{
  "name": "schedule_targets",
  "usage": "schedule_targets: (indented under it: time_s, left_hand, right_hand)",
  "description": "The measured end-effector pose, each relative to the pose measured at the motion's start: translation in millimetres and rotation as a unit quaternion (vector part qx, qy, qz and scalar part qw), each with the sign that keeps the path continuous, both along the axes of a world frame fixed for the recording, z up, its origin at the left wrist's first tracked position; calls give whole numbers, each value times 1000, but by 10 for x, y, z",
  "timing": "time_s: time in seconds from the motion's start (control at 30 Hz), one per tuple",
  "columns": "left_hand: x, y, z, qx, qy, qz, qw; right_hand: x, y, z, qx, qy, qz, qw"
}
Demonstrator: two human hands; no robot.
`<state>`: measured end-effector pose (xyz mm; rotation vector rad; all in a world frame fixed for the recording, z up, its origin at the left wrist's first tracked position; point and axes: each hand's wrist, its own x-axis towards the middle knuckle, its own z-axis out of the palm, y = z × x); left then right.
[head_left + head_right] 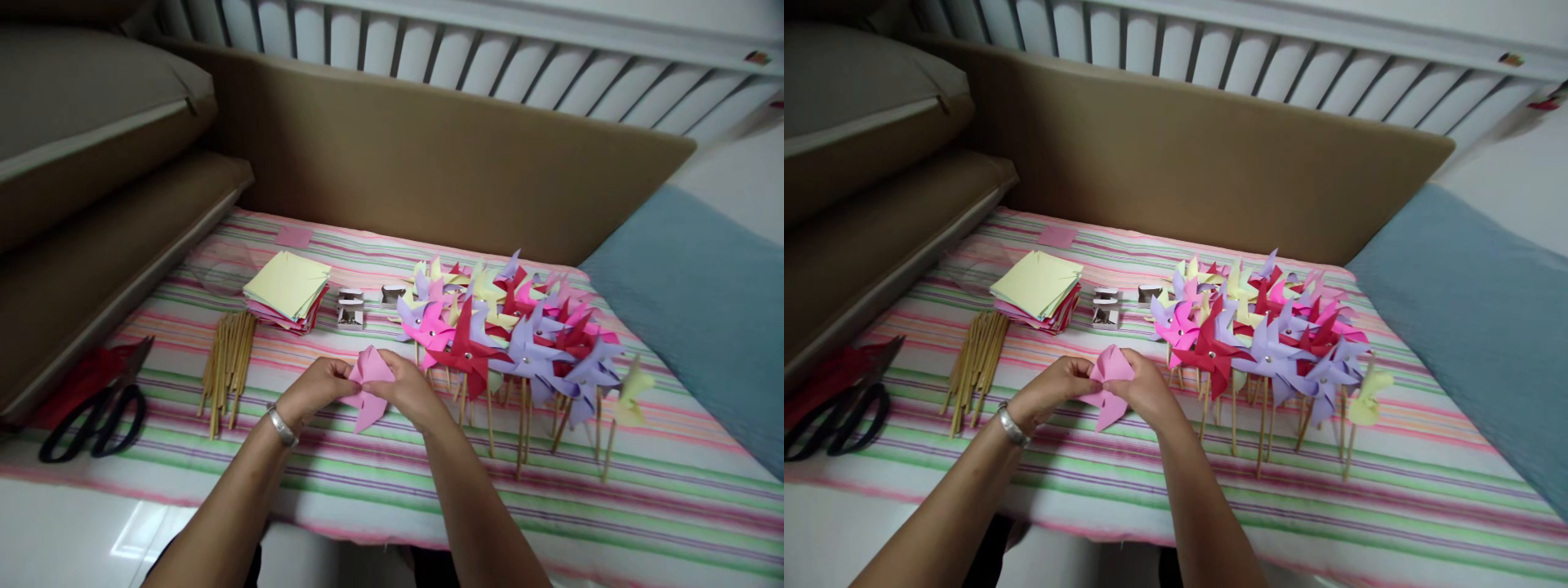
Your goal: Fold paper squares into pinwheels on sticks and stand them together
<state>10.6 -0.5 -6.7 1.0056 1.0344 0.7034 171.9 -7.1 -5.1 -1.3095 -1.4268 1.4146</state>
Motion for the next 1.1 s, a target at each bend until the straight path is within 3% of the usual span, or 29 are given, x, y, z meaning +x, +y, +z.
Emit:
schedule_targets:
  time_s: [0.13,0.27,0.5,0.7,0.93,1.03,1.1]
  left_hand:
    - [-22,15,3,-1,-24,26,999]
    - [-36,10,19,-29,-104,53,993]
    - [177,-60,-91,-28,-169,142,975]
    - [231,-47,-171,-40,-165,217,961]
    - [40,54,-119,-41,-154,262,952]
    - [-49,90,-69,-50,-158,272,948]
    - [-93,102,-38,-60,-164,277,945]
  right_hand:
    - [-35,13,-17,-5,26,-49,998]
    - [-81,43,-44,-12,117,-126,985]
    - [-201,58,-166,29,168,-228,959]
    - [-288,29,-208,37,181,-222,957]
    - [-273,3,-165,-68,173,-188,964]
    - [-251,-4,-187,-49,156,-179,970]
    - [-226,-12,-202,9,115,-174,978]
